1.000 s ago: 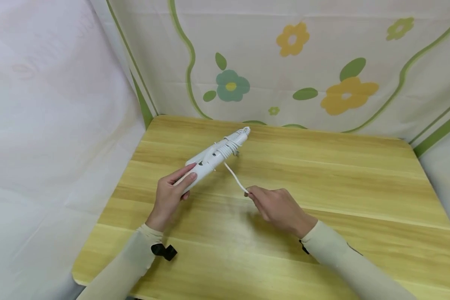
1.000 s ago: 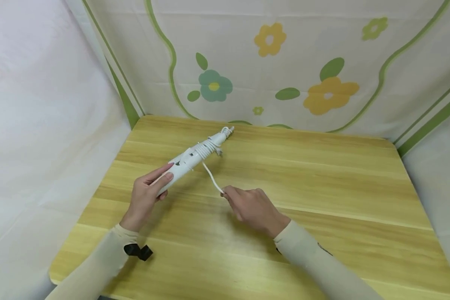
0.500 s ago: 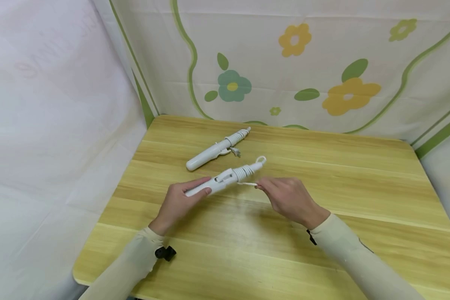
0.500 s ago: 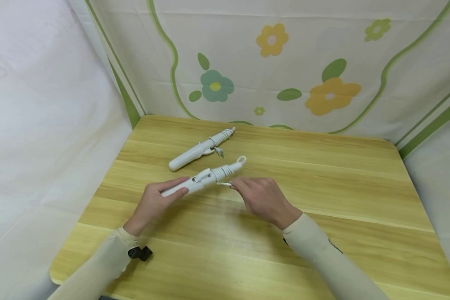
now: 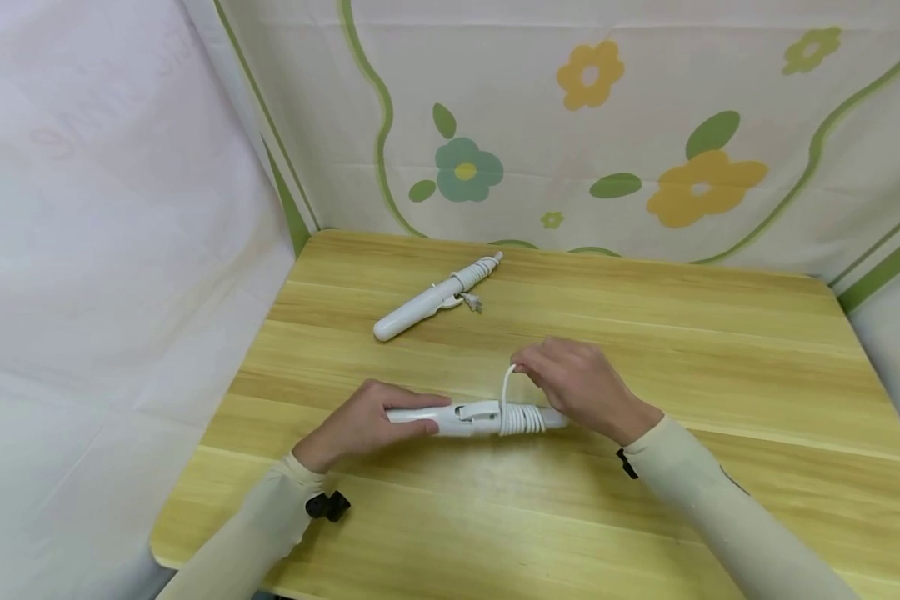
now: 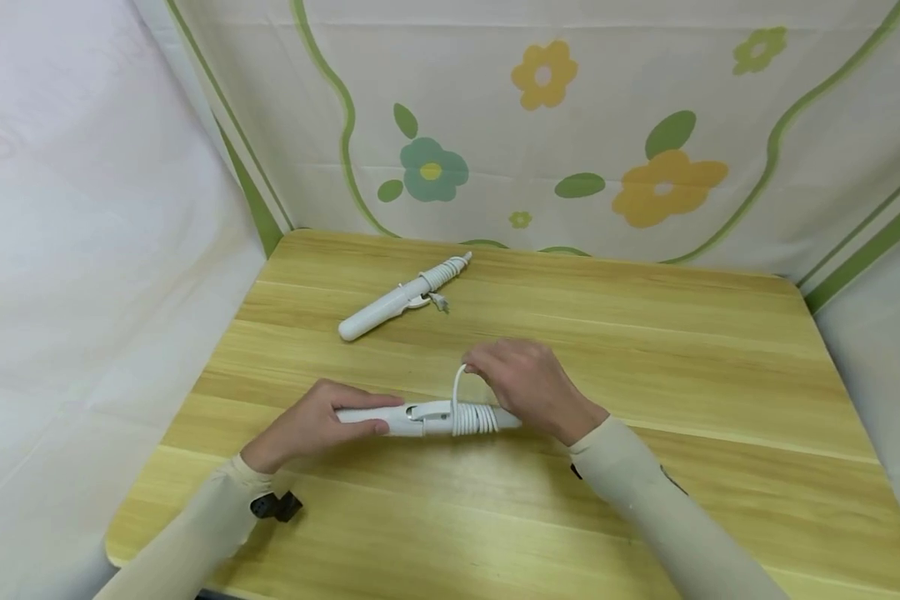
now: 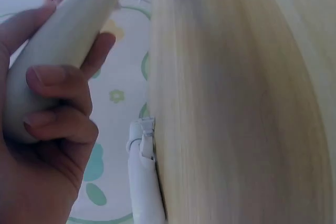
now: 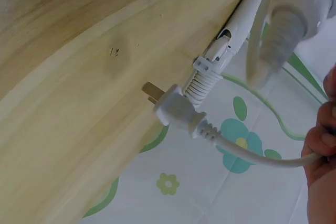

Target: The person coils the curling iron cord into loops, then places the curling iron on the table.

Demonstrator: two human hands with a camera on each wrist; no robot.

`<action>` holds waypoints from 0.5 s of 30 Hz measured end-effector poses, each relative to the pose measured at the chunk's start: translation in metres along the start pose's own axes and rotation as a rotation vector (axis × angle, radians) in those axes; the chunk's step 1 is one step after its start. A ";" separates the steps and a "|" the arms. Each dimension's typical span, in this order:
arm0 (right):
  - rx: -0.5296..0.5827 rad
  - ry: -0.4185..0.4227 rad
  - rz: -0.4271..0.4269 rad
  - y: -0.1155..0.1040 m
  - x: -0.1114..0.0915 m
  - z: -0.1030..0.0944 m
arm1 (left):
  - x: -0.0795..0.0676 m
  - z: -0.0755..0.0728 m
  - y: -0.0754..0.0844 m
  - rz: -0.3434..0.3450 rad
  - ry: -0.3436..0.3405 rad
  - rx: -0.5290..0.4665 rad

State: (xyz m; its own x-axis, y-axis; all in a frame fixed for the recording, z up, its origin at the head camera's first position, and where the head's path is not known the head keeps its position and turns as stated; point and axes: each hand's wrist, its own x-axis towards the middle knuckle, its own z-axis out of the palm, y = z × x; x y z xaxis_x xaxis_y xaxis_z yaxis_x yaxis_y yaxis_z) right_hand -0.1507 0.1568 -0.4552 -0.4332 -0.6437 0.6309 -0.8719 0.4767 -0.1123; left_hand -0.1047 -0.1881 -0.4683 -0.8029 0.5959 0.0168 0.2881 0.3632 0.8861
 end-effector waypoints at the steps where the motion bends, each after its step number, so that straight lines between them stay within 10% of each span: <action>1: 0.018 -0.012 -0.003 0.000 -0.001 0.000 | 0.000 0.000 -0.001 0.008 -0.022 -0.015; 11: 0.190 -0.124 -0.005 -0.002 -0.010 0.005 | -0.002 -0.006 -0.011 0.189 -0.123 -0.217; 15: 0.203 -0.120 -0.001 -0.008 -0.009 0.008 | -0.006 -0.009 -0.012 0.139 -0.116 -0.370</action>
State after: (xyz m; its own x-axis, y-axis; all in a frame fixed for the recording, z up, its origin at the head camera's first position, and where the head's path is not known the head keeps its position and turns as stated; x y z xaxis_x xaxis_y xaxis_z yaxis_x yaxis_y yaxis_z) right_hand -0.1416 0.1541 -0.4661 -0.4459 -0.7162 0.5369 -0.8951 0.3540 -0.2712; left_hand -0.1084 -0.2021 -0.4744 -0.6996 0.7053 0.1145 0.1655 0.0040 0.9862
